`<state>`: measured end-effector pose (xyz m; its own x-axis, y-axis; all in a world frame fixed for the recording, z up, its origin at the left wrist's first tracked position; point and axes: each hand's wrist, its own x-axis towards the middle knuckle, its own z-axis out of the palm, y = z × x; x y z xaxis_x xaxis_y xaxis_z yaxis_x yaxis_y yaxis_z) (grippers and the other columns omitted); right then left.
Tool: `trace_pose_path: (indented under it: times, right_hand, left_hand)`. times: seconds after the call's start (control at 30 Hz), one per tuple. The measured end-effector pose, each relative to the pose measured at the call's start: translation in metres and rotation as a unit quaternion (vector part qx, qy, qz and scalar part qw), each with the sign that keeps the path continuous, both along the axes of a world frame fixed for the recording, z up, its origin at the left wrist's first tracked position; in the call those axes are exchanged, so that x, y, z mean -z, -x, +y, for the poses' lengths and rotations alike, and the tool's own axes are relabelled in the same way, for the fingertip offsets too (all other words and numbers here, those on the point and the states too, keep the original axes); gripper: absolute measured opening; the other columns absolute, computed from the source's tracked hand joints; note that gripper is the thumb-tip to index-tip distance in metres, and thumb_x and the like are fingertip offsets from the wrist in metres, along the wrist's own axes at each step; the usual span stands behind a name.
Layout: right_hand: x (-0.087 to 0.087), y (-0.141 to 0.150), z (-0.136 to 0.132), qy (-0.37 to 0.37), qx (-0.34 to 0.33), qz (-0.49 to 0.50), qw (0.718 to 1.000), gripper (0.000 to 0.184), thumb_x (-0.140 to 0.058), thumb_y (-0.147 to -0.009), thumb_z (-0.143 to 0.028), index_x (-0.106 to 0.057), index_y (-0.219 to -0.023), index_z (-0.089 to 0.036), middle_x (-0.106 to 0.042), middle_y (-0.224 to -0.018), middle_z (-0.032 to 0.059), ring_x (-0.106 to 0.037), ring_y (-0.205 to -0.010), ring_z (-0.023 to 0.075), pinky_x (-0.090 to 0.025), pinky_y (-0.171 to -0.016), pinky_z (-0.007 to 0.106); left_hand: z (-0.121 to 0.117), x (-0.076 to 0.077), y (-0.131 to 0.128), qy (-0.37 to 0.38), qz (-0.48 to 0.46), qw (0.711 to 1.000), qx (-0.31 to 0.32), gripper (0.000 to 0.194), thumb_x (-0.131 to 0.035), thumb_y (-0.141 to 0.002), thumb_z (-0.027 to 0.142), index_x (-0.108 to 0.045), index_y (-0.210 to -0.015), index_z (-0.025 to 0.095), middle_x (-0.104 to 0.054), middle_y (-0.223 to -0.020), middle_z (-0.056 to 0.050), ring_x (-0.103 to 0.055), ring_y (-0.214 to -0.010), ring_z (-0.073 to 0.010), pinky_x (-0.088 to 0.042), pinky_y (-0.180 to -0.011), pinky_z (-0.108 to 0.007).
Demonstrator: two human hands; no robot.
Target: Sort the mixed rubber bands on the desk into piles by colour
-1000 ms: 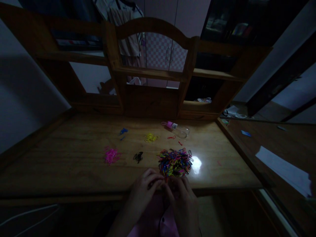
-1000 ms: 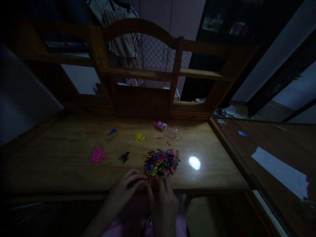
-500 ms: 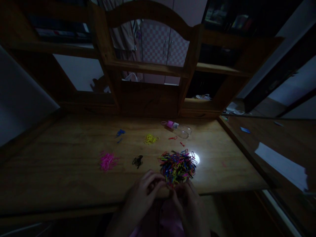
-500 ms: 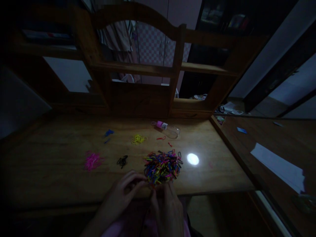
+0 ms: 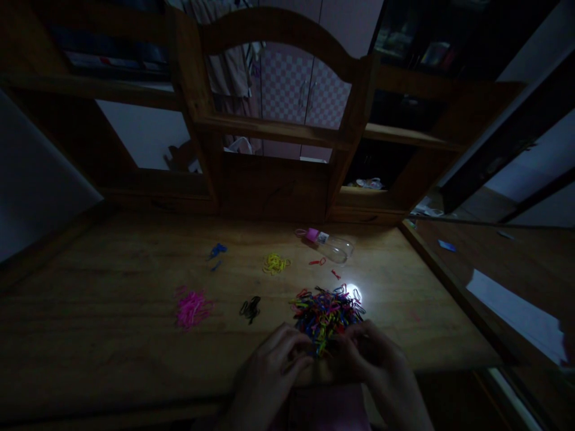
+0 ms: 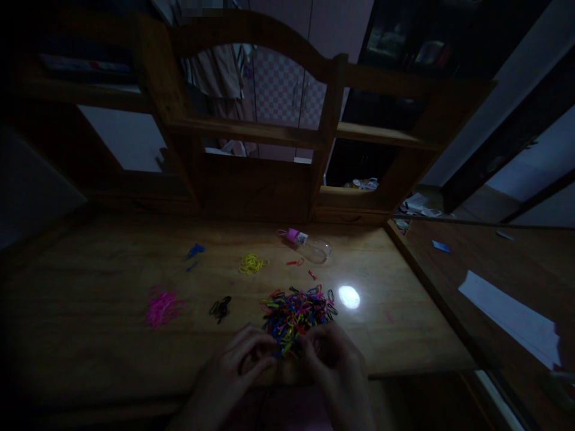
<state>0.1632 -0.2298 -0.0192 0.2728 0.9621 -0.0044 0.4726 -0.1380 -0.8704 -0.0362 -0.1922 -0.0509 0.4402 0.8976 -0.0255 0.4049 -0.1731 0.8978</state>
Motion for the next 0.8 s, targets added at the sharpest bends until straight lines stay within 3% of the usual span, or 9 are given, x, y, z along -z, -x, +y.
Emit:
trace_pose_path:
  times: [0.07,0.17,0.27,0.37,0.6,0.7,0.8]
  right_hand:
    - [-0.016,-0.009,0.022,-0.041,0.012,-0.086,0.995,0.018,-0.063,-0.082,-0.038,-0.064,-0.080,-0.020,-0.064,-0.071,0.0031,-0.058,-0.060,0.0168,-0.044,-0.055,0.025]
    - [-0.028,-0.015,0.073,-0.084,-0.029,-0.200,0.976,0.011,-0.062,-0.083,-0.030,-0.066,-0.081,-0.019,-0.064,-0.075,0.0035,-0.055,-0.059,0.0149,-0.040,-0.055,0.026]
    - [-0.023,-0.014,0.125,-0.097,-0.085,-0.277,0.952,0.005,-0.063,-0.079,-0.018,-0.067,-0.076,-0.018,-0.064,-0.076,0.0048,-0.058,-0.067,0.0163,-0.042,-0.061,0.026]
    - [-0.015,-0.021,0.153,-0.095,-0.131,-0.288,0.944,0.008,-0.063,-0.080,-0.017,-0.070,-0.078,-0.017,-0.067,-0.080,0.0064,-0.060,-0.068,0.0162,-0.043,-0.062,0.026]
    - [-0.030,-0.074,0.131,-0.056,-0.199,-0.220,0.953,0.025,-0.053,-0.090,-0.033,-0.072,-0.084,-0.016,-0.071,-0.078,0.0056,-0.064,-0.069,0.0173,-0.047,-0.064,0.026]
    - [-0.031,-0.081,0.126,-0.006,-0.251,-0.155,0.956,0.038,-0.045,-0.095,-0.040,-0.071,-0.082,-0.016,-0.071,-0.075,0.0041,-0.065,-0.070,0.0180,-0.048,-0.064,0.027]
    - [-0.028,-0.077,0.128,0.005,-0.256,-0.095,0.962,0.036,-0.043,-0.096,-0.039,-0.071,-0.092,-0.016,-0.073,-0.088,0.0047,-0.067,-0.081,0.0192,-0.051,-0.073,0.029]
  left_hand:
    - [0.000,0.000,0.000,0.001,0.006,1.000,-0.008,0.009,-0.061,-0.085,0.027,-0.064,-0.093,0.026,-0.061,-0.091,0.000,-0.060,-0.080,-0.0150,-0.047,-0.075,-0.025]
    - [0.001,0.000,0.001,0.000,0.011,1.000,-0.022,0.005,-0.061,-0.085,0.028,-0.063,-0.089,0.025,-0.058,-0.086,0.001,-0.058,-0.074,-0.0143,-0.046,-0.069,-0.024]
    - [0.001,-0.001,0.004,-0.002,0.007,1.000,-0.021,0.007,-0.060,-0.086,0.031,-0.062,-0.087,0.024,-0.058,-0.084,0.001,-0.057,-0.071,-0.0141,-0.045,-0.066,-0.024]
    - [0.000,-0.001,0.005,-0.008,-0.001,1.000,-0.022,0.010,-0.057,-0.088,0.034,-0.061,-0.087,0.024,-0.058,-0.082,0.000,-0.056,-0.069,-0.0140,-0.045,-0.064,-0.024]
    - [0.000,-0.007,0.005,-0.009,0.005,1.000,-0.023,0.018,-0.048,-0.094,0.035,-0.061,-0.088,0.026,-0.060,-0.087,0.001,-0.059,-0.076,-0.0139,-0.044,-0.070,-0.024]
    - [0.000,-0.008,0.005,-0.013,0.006,1.000,-0.022,0.018,-0.046,-0.095,0.036,-0.060,-0.088,0.027,-0.061,-0.090,0.001,-0.060,-0.081,-0.0139,-0.045,-0.073,-0.024]
    - [0.000,-0.007,0.005,-0.017,0.010,1.000,-0.015,0.019,-0.045,-0.095,0.036,-0.060,-0.088,0.027,-0.061,-0.091,0.001,-0.060,-0.082,-0.0135,-0.045,-0.074,-0.023]
